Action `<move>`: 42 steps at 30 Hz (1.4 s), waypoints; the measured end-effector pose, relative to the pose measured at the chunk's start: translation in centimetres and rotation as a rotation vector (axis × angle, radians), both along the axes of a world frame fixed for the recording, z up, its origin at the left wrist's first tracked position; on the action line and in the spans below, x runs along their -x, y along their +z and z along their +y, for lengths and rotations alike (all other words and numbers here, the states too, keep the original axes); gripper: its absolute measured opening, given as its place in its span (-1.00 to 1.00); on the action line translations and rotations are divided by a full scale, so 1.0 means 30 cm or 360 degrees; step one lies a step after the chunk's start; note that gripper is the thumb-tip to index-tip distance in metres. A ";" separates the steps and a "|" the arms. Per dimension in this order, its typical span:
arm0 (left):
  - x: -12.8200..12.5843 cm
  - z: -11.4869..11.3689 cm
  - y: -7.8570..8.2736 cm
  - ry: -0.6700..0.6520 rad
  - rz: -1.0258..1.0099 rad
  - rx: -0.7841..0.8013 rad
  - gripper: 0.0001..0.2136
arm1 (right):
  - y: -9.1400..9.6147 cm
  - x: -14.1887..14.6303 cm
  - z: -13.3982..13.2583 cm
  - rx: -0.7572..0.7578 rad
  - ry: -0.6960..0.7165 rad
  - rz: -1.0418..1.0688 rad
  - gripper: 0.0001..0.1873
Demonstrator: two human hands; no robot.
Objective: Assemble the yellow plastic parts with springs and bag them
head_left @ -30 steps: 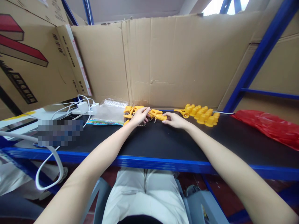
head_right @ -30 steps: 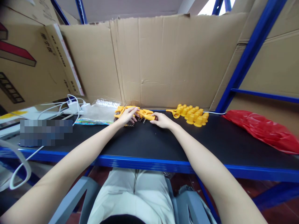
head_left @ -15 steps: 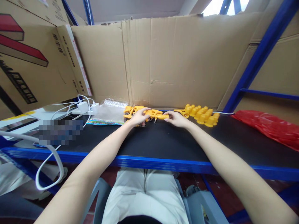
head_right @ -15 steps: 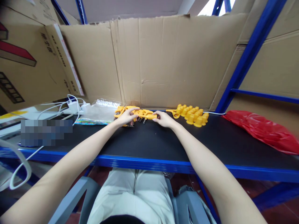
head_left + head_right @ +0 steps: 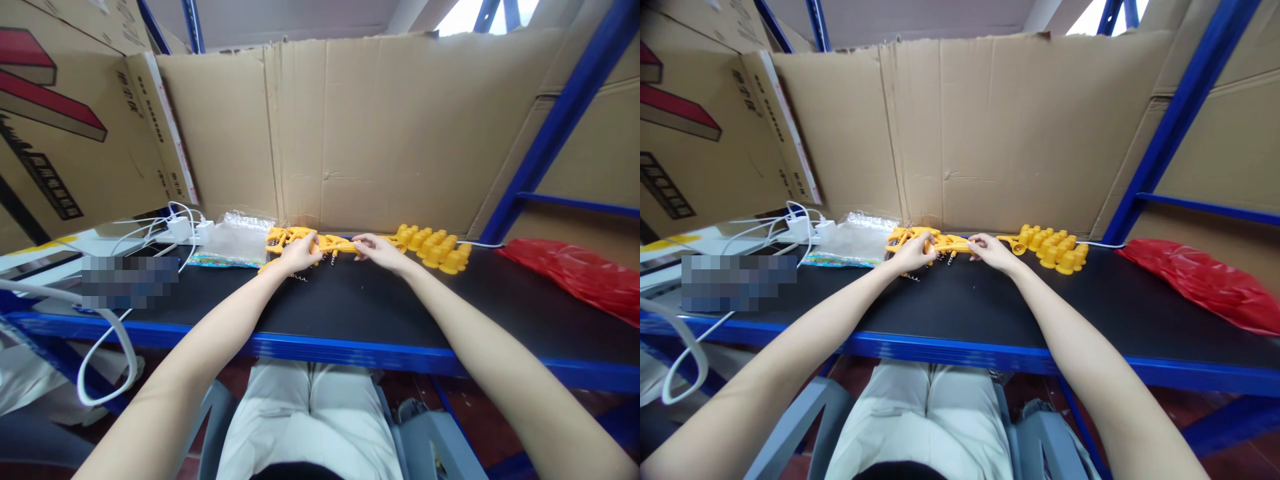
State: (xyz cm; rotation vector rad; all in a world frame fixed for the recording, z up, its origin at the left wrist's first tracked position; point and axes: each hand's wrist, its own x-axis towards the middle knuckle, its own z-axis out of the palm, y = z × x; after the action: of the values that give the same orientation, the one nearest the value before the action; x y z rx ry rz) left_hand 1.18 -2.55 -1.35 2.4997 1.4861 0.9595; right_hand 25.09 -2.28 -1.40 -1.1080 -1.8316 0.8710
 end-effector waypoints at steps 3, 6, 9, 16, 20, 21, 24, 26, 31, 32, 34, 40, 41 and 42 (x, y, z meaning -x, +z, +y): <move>-0.005 -0.003 0.000 0.0022 -0.0001 0.0017 -0.73 | 0.006 -0.012 -0.004 0.0042 0.0132 0.0114 -0.59; -0.005 -0.003 0.000 0.0001 -0.0011 -0.0005 -0.74 | 0.015 -0.021 -0.009 0.0085 0.0187 0.0130 -0.59; -0.002 -0.003 -0.001 -0.0029 -0.0010 -0.0040 -0.75 | 0.022 -0.022 -0.016 0.0148 0.0142 0.0065 -0.67; -0.006 -0.006 -0.003 -0.0041 -0.0017 -0.0089 -0.73 | 0.024 -0.003 -0.026 0.0290 0.0034 0.0081 -0.53; -0.008 -0.004 -0.002 0.0010 -0.0002 -0.0073 -0.73 | 0.029 -0.005 -0.033 0.0327 0.0104 0.0139 -0.61; -0.007 -0.003 -0.002 0.0017 0.0000 -0.0073 -0.73 | 0.031 -0.008 -0.035 0.0331 0.0138 0.0159 -0.62; -0.004 -0.002 -0.003 0.0016 0.0016 -0.0099 -0.73 | 0.036 -0.015 -0.042 0.0316 0.0210 0.0193 -0.61; -0.003 -0.003 -0.005 -0.0004 0.0033 -0.0112 -0.73 | 0.037 -0.015 -0.046 0.0341 0.0221 0.0161 -0.66; -0.005 0.000 -0.012 -0.0003 0.0051 -0.0125 -0.73 | 0.034 0.005 -0.048 0.0443 0.0034 0.0057 -0.50; -0.006 0.001 -0.012 0.0001 0.0050 -0.0124 -0.73 | 0.033 0.008 -0.046 0.0445 -0.0009 0.0050 -0.47; -0.007 0.002 -0.011 0.0012 0.0048 -0.0122 -0.72 | 0.033 0.010 -0.042 0.0441 -0.0061 0.0044 -0.43; -0.006 0.000 -0.003 0.0010 0.0078 -0.0157 -0.73 | 0.036 -0.029 -0.034 0.0374 0.0175 0.0107 -0.49; -0.005 0.000 -0.003 0.0012 0.0086 -0.0165 -0.73 | 0.036 -0.035 -0.035 0.0345 0.0219 0.0110 -0.47; -0.003 0.000 -0.004 0.0011 0.0095 -0.0177 -0.73 | 0.036 -0.039 -0.037 0.0319 0.0246 0.0103 -0.47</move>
State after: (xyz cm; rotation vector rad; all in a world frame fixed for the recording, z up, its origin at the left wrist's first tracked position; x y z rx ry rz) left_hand 1.28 -2.54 -1.45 2.6240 1.4990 1.0033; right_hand 26.25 -3.40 -0.31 -1.0563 -1.8243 1.1890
